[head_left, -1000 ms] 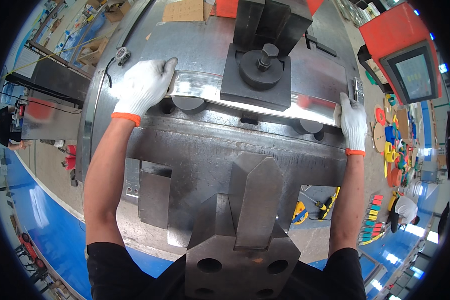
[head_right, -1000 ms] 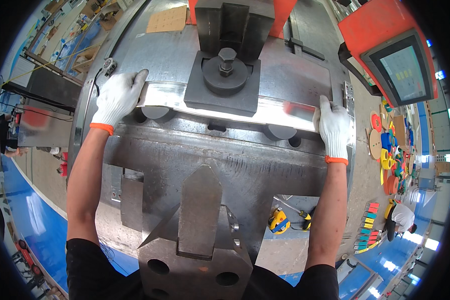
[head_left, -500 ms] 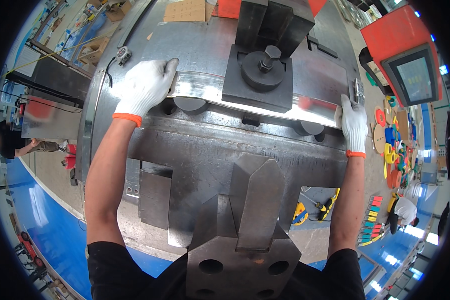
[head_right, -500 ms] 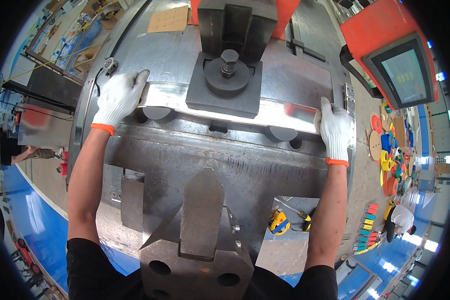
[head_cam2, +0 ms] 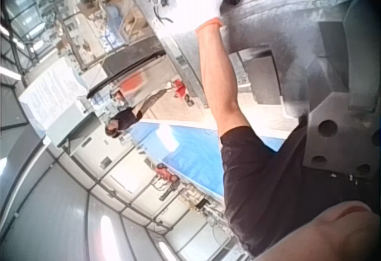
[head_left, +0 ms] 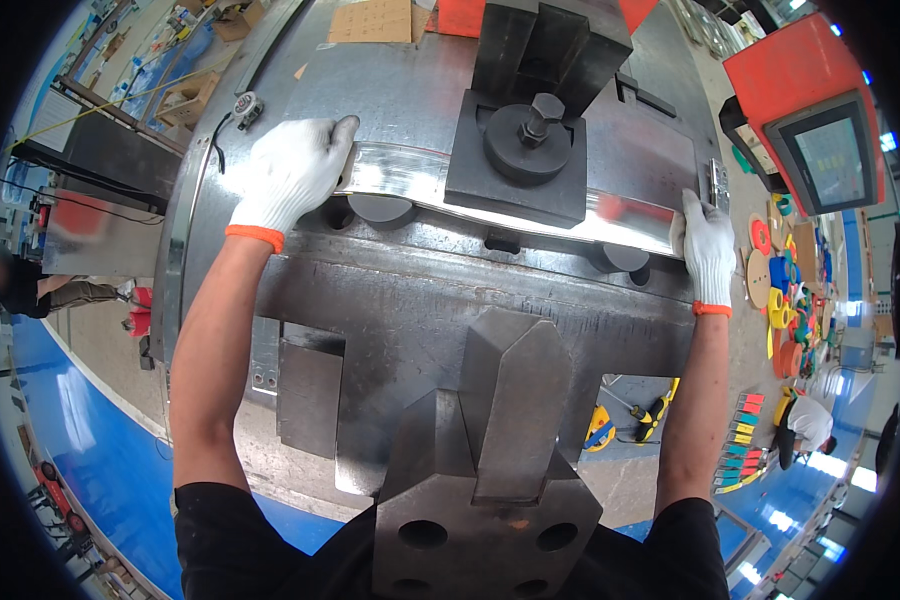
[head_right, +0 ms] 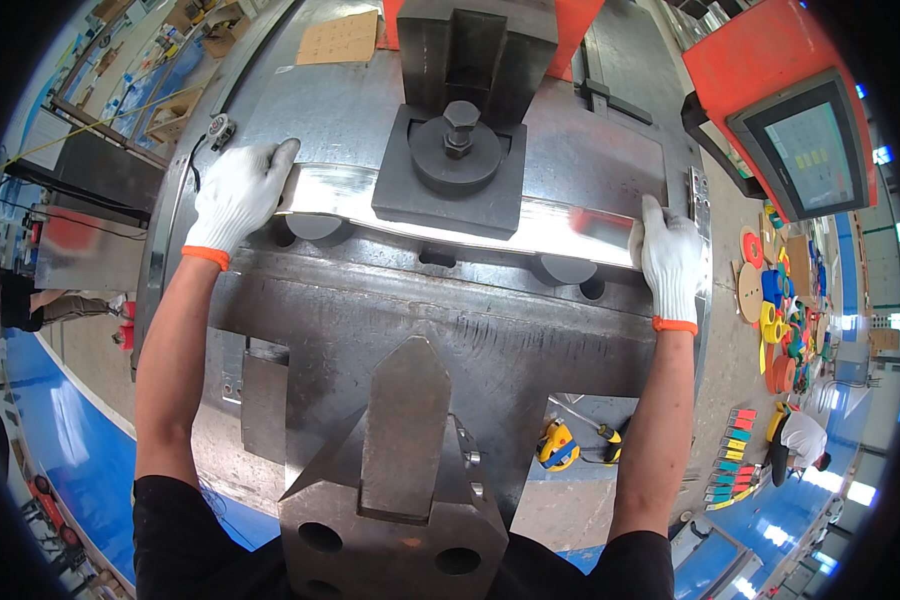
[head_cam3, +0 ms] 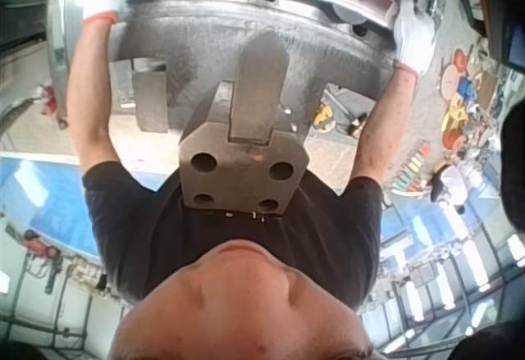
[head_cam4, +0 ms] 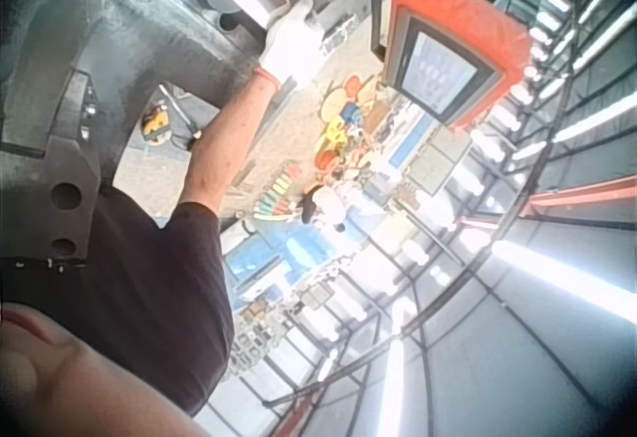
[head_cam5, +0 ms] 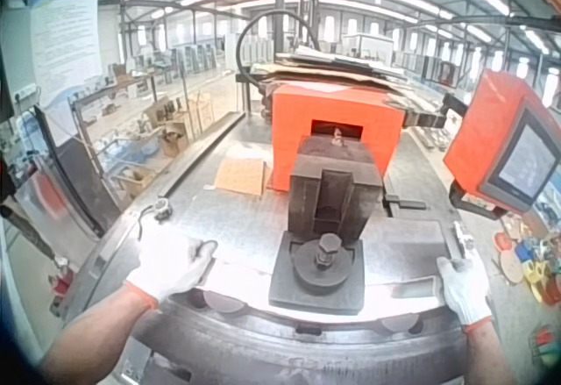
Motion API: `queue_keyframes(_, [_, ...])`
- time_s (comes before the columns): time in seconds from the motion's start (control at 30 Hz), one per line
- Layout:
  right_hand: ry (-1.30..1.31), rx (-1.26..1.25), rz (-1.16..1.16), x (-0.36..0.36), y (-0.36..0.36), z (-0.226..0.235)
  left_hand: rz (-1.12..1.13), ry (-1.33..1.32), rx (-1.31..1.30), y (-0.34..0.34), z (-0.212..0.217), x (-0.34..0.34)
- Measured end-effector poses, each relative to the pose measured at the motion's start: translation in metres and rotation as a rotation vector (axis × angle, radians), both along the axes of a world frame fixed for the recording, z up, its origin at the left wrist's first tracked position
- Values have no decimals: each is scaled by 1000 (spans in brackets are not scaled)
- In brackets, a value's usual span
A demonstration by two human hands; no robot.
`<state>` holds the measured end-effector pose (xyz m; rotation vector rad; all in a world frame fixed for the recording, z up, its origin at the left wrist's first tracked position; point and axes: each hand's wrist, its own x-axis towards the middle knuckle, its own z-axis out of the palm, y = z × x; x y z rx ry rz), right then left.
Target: The person walks to a metal bending machine, places a long metal strip into the machine, and operates the machine to bend the metal. The person repeats this process several times, adjusting the metal strip between bends. Finally, the person removes the bent metal strip and walks away.
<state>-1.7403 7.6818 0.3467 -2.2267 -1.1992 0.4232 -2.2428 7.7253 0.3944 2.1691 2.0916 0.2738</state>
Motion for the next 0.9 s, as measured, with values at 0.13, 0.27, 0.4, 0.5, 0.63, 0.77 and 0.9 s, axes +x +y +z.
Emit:
queue_keyframes(0.13, [-32, 0, 4, 3, 1, -3, -2, 9, 25, 0, -2, -1])
queue_keyframes(0.27, [13, 3, 6, -3, -2, 3, 2, 6, 14, 1, -2, 0])
queue_keyframes(0.4, [119, 6, 8, -12, -1, 10, -6, 2, 14, 1, -2, -2])
queue_keyframes(0.5, [113, 7, 22, -8, -2, 9, -17, -3, 23, 2, -1, -1])
queue_keyframes(0.63, [52, 16, 21, -17, -2, 15, -10, 22, 42, 2, -5, -3])
queue_keyframes(0.77, [-59, 11, 27, 4, 3, -1, -26, -4, 22, 3, -1, 1])
queue_keyframes(0.9, [84, 25, 45, -5, 2, 4, 4, -8, -7, 1, 2, 2])
